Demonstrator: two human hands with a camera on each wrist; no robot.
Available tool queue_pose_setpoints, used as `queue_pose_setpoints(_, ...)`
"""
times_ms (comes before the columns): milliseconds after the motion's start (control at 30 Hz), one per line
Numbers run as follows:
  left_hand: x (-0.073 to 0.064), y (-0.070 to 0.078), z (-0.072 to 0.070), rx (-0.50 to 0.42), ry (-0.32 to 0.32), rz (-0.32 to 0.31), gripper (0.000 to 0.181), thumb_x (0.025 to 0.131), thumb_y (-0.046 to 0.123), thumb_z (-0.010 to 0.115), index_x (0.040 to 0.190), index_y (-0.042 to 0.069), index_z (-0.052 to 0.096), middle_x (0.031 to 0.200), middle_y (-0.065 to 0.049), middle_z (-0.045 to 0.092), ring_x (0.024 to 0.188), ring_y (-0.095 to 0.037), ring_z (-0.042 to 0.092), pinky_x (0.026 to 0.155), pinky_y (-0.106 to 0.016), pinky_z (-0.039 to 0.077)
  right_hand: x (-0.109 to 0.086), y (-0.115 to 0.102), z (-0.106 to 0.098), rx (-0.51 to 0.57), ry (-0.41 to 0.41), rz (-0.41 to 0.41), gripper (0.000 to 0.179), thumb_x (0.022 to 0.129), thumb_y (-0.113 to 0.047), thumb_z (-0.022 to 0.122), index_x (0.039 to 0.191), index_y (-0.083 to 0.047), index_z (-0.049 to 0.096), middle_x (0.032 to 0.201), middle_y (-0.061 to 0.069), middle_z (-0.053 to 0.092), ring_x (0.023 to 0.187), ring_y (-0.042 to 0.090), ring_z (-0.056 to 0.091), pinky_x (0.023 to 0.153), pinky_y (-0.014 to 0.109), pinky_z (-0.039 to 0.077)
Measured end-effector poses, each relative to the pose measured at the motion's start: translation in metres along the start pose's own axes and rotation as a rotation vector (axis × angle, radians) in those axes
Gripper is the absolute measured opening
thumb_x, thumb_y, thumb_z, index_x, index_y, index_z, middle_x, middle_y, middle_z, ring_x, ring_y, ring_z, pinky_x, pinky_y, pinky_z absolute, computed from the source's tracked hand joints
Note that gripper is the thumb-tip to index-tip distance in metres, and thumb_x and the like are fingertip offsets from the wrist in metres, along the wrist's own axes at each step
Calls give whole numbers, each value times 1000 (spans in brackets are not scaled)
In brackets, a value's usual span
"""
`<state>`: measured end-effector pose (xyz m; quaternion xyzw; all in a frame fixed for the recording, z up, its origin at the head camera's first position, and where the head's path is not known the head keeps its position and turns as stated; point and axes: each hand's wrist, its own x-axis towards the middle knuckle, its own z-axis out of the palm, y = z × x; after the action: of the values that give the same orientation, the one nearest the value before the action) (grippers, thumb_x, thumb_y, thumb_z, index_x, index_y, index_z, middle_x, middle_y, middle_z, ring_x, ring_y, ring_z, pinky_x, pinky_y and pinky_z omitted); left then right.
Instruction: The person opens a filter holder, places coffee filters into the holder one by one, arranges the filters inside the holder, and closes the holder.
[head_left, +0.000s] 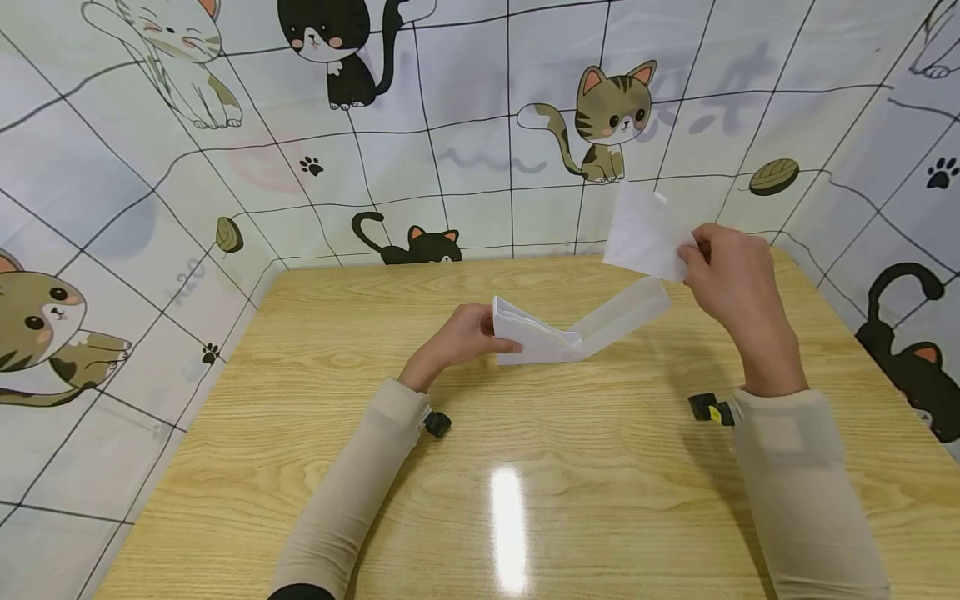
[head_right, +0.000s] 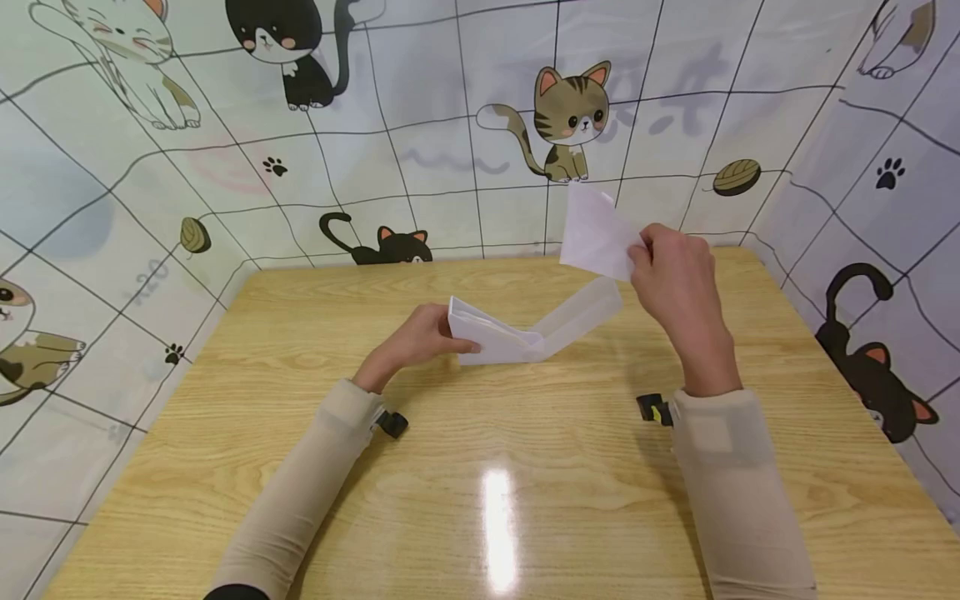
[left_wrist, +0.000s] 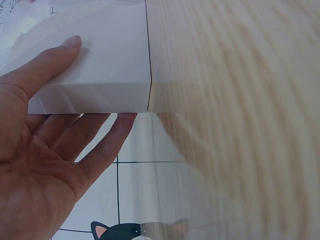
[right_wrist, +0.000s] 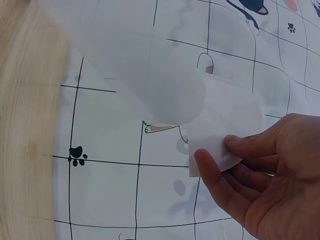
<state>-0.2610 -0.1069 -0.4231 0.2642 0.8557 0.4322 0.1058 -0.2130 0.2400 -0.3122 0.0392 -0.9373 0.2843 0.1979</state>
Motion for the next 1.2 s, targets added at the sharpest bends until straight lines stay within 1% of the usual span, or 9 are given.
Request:
queue_pose_setpoints(167,0,-1,0,-9,3,10,37,86,20,86,119,11,73,114,-5,78,94,-14,76,81,-30,60,-2,-7,1,-2,4,-11,32,106,-14,55,116,13,67,100,34,70,74,39,66,57,32,42)
queue_pose_setpoints(300,0,-1,0,-12,4,18,37,86,20,86,120,12,73,115,-5,78,95,-15,76,80,-30,61,-2,-12,3,-8,-10,-26,31,106,-14,56,117,13,67,102,34,70,78,39,64,62,36,42)
queue_pose_setpoints(367,0,-1,0,-11,5,19,37,87,21,86,120,12,73,115,-5,78,95,-15,76,80,-30,60,-3,-14,5,-9,-15,-31,30,106,-15,56,116,12,67,101,33,70,77,38,63,63,37,41)
queue_pose_setpoints(567,0,0,-1,-6,2,17,36,87,21,86,120,12,73,115,-5,78,95,-14,76,81,-30,60,-3,-17,9,-2,-29,-45,28,106,-14,57,115,10,68,98,31,70,72,35,63,59,34,41)
queue_pose_setpoints(833,0,1,-2,-4,-3,8,36,87,20,85,120,11,73,115,-6,78,95,-15,76,81,-30,60,-4,-22,14,5,-29,-71,27,105,-12,58,116,10,69,99,31,71,74,35,62,59,34,41)
queue_pose_setpoints(967,-1,0,-2,-4,-2,8,36,87,20,86,120,11,73,115,-6,78,95,-15,76,81,-30,60,-4,-24,16,4,-23,-101,25,104,-11,59,112,11,69,96,31,71,70,34,62,59,35,41)
queue_pose_setpoints(1200,-1,0,-2,-2,-1,15,36,87,20,86,120,11,74,114,-6,78,95,-14,76,80,-30,60,-6,-26,19,1,-36,-107,24,105,-11,58,111,10,69,94,30,70,65,31,60,56,34,41)
